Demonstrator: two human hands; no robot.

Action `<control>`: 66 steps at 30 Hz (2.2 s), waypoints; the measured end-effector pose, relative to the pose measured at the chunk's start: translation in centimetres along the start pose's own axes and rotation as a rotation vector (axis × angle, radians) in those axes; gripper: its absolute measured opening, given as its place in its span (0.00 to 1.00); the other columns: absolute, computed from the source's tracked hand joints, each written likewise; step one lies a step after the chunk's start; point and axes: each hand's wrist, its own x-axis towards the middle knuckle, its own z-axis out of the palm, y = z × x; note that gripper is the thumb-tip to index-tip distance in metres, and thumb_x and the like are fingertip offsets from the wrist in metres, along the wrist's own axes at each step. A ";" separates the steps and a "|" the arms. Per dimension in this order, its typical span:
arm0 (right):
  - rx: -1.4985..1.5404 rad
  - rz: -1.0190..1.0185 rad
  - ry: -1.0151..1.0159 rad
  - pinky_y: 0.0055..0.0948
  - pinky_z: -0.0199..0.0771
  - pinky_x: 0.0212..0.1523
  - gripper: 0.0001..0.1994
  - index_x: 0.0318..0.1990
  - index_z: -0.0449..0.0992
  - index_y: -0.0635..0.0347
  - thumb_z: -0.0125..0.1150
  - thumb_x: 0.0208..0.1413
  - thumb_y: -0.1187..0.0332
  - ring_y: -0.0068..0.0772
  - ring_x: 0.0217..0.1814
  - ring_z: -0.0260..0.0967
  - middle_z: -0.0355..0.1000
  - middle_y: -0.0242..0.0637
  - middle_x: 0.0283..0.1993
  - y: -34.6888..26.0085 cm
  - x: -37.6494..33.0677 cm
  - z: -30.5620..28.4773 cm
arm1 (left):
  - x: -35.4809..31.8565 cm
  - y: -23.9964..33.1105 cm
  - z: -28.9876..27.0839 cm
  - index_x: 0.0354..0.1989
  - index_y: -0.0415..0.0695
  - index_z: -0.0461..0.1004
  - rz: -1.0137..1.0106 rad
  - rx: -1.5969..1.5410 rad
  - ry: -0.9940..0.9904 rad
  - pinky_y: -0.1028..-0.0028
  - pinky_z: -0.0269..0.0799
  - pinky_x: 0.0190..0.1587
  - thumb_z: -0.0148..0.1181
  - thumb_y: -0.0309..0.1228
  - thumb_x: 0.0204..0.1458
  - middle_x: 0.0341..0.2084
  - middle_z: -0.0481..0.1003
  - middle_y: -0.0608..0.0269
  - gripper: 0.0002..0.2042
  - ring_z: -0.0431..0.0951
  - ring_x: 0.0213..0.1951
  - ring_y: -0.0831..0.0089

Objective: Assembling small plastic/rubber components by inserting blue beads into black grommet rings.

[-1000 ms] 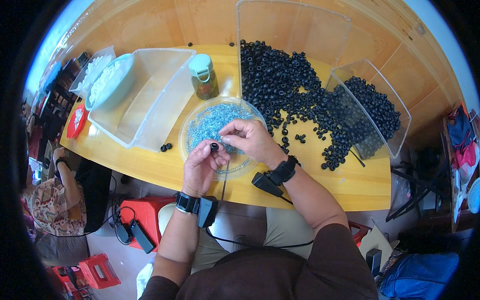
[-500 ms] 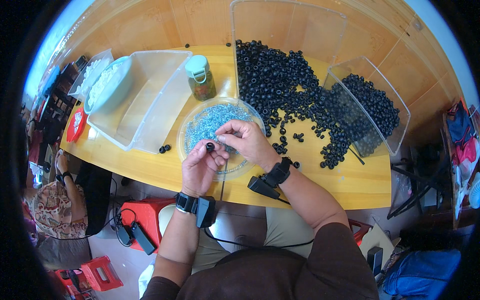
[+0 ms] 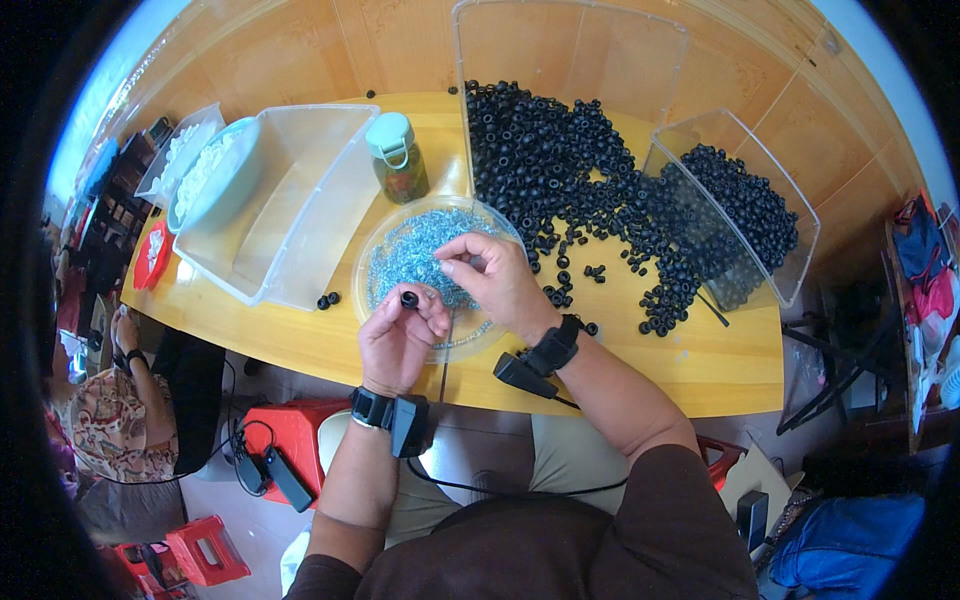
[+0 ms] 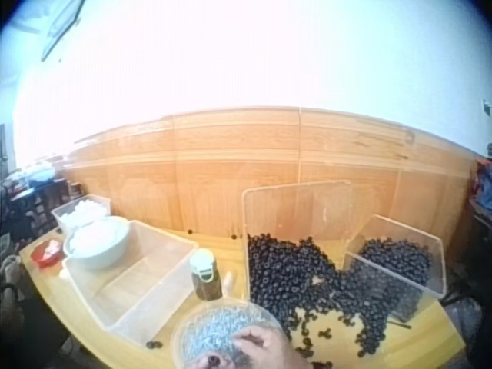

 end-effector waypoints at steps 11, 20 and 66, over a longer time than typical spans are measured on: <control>-0.215 -0.186 -0.144 0.24 0.71 0.36 0.04 0.33 0.79 0.64 0.61 0.51 0.74 0.24 0.34 0.71 0.74 0.34 0.32 -1.2 -0.3 0.0 | 0.1 0.6 0.4 0.34 0.36 0.69 0.064 0.137 0.035 0.71 0.69 0.43 0.51 0.38 0.57 0.34 0.72 0.53 0.14 0.74 0.36 0.64; -0.359 -0.335 -0.151 0.29 0.72 0.39 0.04 0.31 0.78 0.63 0.60 0.48 0.75 0.33 0.36 0.73 0.75 0.37 0.32 -1.7 -0.2 0.2 | -0.3 0.8 -0.2 0.35 0.37 0.71 0.098 0.294 0.101 0.74 0.68 0.44 0.52 0.37 0.56 0.35 0.73 0.57 0.14 0.74 0.37 0.69; -0.710 -0.634 -0.048 0.31 0.73 0.38 0.10 0.33 0.76 0.58 0.66 0.41 0.76 0.38 0.37 0.72 0.74 0.35 0.34 -2.0 -0.6 0.7 | 0.3 -0.4 0.7 0.41 0.41 0.67 -0.017 0.282 0.185 0.74 0.70 0.36 0.45 0.37 0.61 0.31 0.73 0.62 0.12 0.73 0.30 0.74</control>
